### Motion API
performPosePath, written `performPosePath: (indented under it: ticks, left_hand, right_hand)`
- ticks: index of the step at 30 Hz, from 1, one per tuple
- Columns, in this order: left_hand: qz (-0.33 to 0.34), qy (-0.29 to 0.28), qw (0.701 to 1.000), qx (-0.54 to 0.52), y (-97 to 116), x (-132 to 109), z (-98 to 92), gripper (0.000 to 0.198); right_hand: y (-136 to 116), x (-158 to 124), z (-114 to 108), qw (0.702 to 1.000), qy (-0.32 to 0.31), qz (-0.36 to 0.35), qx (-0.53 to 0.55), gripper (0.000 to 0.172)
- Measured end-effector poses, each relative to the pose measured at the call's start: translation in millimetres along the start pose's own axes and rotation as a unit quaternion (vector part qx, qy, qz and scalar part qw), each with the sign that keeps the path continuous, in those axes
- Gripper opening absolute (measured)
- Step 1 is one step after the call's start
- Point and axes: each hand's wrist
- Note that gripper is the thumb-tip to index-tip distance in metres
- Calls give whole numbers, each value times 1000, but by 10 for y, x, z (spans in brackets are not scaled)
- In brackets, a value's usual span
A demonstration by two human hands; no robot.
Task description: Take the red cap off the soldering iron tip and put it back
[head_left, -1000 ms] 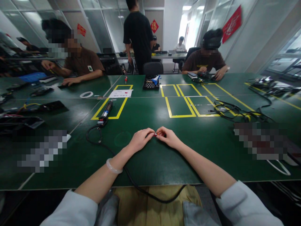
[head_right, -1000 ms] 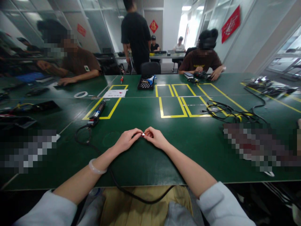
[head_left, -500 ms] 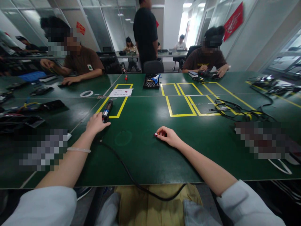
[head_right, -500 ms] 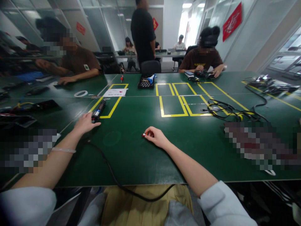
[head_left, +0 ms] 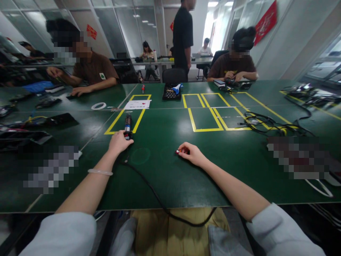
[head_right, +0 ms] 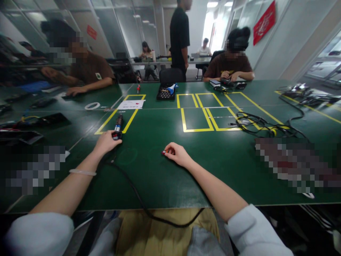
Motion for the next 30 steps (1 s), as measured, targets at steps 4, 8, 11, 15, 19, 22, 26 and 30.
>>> performPosePath:
  ticks: [4,8,11,15,19,22,26,30]
  left_hand:
    - [-30,-4,998,57,468,-310,90,60]
    - [35,-17,998,42,949,-664,141,57]
    - [94,-15,995,33,1247,-921,176,55]
    - [163,-19,986,5,1536,-1200,202,54]
    - [194,-40,980,-21,1692,-1360,207,57]
    - [204,-48,977,-32,1735,-1409,214,60]
    - [209,-55,976,-34,1738,-1418,220,62]
    - [208,-59,976,-26,1726,-1410,220,62]
  right_hand:
    - [5,-1,3,1000,5,-13,3,18]
    - [8,-3,-2,999,8,-40,-10,10]
    - [17,-3,-10,998,23,-49,-29,8]
    - [22,-7,-15,995,33,-64,-64,5]
    - [0,-15,-4,991,23,-83,-100,4]
    - [-14,-18,6,991,4,-85,-106,4]
    - [-11,-18,0,991,-10,-89,-97,2]
    - [-6,-18,-9,992,6,-82,-93,9]
Point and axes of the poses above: each hand's wrist, its own x-axis towards the middle knuckle, its own z-axis out of the palm, y = z × x, and after that the axes turned 10 degrees about -z, right-handed
